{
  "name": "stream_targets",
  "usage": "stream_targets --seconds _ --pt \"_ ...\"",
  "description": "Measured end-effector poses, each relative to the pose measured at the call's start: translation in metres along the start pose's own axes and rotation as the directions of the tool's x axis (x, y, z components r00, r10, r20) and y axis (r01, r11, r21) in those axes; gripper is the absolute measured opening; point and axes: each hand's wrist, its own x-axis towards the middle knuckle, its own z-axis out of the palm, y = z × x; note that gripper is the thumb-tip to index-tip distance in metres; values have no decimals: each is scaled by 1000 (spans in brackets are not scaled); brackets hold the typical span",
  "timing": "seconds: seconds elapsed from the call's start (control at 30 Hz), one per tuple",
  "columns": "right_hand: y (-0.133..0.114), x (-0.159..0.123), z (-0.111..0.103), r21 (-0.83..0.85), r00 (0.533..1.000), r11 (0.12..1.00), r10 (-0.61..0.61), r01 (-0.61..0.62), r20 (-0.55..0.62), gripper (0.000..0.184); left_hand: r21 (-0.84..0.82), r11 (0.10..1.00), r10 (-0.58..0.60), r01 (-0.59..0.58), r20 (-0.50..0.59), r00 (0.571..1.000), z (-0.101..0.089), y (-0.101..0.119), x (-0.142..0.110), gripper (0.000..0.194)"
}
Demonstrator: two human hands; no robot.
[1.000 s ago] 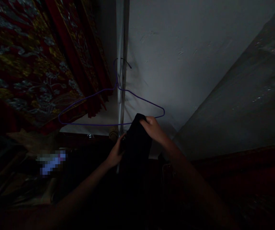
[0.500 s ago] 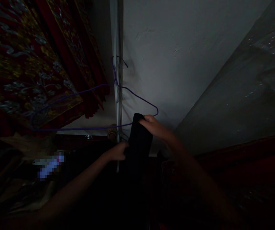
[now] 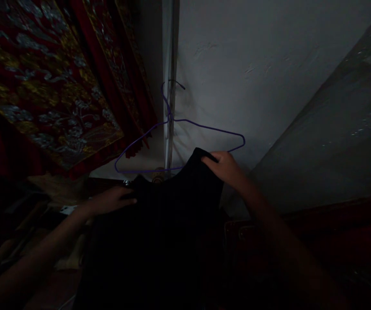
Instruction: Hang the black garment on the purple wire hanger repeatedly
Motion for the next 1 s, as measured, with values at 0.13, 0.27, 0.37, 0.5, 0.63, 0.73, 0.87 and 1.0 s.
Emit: stream_targets --seconds 0.13,0.27,0.37,0.5,0.63,0.73,0.87,1.0 --pt "-4 -2 5 15 999 1000 27 -27 -31 47 103 995 54 -14 -393 918 -49 19 -12 33" --pt "-10 -6 15 6 998 999 40 -40 -56 52 137 988 127 -64 -521 844 -75 40 -28 24" --pt "-13 -8 23 -33 992 999 -2 -2 -127 50 212 975 165 -72 -463 871 -85 43 -37 23" --pt "-12 -9 30 -66 986 997 -44 33 -164 47 241 968 160 -69 -384 909 -91 41 -46 28" --pt "-11 -8 35 -47 990 998 -38 32 -135 46 115 993 69 -10 -521 850 -93 52 -53 33" --pt "-11 -11 38 -47 985 998 -45 38 -164 48 -45 999 -12 -18 -594 804 -95 66 -53 29" --pt "-18 -23 44 -23 986 999 -48 45 -159 49 30 998 55 -47 -644 763 -93 89 -33 23" --pt "-30 -41 50 17 993 998 -53 55 -106 49 258 965 227 -50 -726 649 -90 109 -1 26"
